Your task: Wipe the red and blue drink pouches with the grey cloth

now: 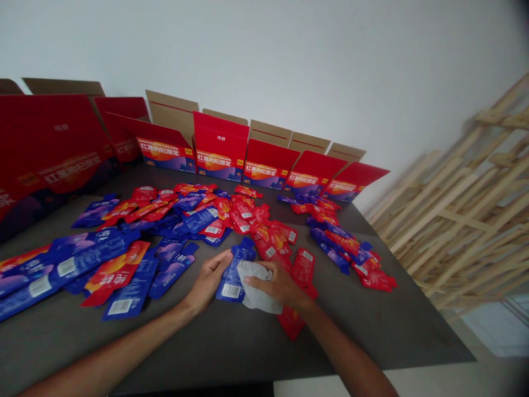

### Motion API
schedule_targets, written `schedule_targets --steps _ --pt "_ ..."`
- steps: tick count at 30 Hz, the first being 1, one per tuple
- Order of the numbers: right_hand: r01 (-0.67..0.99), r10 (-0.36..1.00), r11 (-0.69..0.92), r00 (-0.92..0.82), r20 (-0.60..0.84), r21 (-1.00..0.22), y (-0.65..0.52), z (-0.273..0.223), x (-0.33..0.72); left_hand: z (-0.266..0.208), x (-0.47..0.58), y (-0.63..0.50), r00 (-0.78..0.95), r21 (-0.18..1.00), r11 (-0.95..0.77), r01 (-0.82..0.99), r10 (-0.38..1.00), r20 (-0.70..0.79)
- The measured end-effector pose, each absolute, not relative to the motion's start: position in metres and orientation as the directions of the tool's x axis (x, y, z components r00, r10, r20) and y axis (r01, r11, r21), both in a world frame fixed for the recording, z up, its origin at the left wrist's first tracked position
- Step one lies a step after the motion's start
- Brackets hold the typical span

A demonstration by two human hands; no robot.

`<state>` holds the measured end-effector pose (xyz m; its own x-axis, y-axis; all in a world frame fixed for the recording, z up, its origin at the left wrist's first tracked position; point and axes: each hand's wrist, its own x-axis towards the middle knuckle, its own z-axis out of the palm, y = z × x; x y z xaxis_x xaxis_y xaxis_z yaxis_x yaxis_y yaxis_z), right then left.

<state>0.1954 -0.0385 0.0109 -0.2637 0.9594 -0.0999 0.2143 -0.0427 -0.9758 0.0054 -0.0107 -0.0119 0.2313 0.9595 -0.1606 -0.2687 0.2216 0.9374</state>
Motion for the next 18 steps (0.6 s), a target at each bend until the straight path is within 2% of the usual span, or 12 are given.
schedule_targets --steps 4,8,9,14,18 --pt "0.174 0.983 -0.091 -0.145 -0.116 -0.981 -0.025 0.014 0.212 -0.013 0.009 -0.009 0.313 0.907 0.23 -0.352 0.943 -0.117" --pt "0.053 0.959 -0.16 0.244 -0.142 -0.986 0.02 0.023 0.253 -0.017 0.012 -0.009 0.363 0.892 0.252 -0.376 0.926 -0.109" --pt "0.043 0.945 -0.164 0.295 -0.144 -0.986 0.036 0.026 0.266 -0.018 0.013 -0.009 0.369 0.894 0.247 -0.373 0.924 -0.101" --pt "0.022 0.868 -0.209 0.465 -0.175 -0.978 0.126 0.035 0.322 -0.022 0.013 -0.009 0.392 0.912 0.237 -0.335 0.915 -0.094" --pt "0.001 0.809 -0.283 0.537 -0.238 -0.959 0.177 0.029 0.345 -0.024 0.013 -0.009 0.4 0.914 0.241 -0.325 0.911 -0.098"
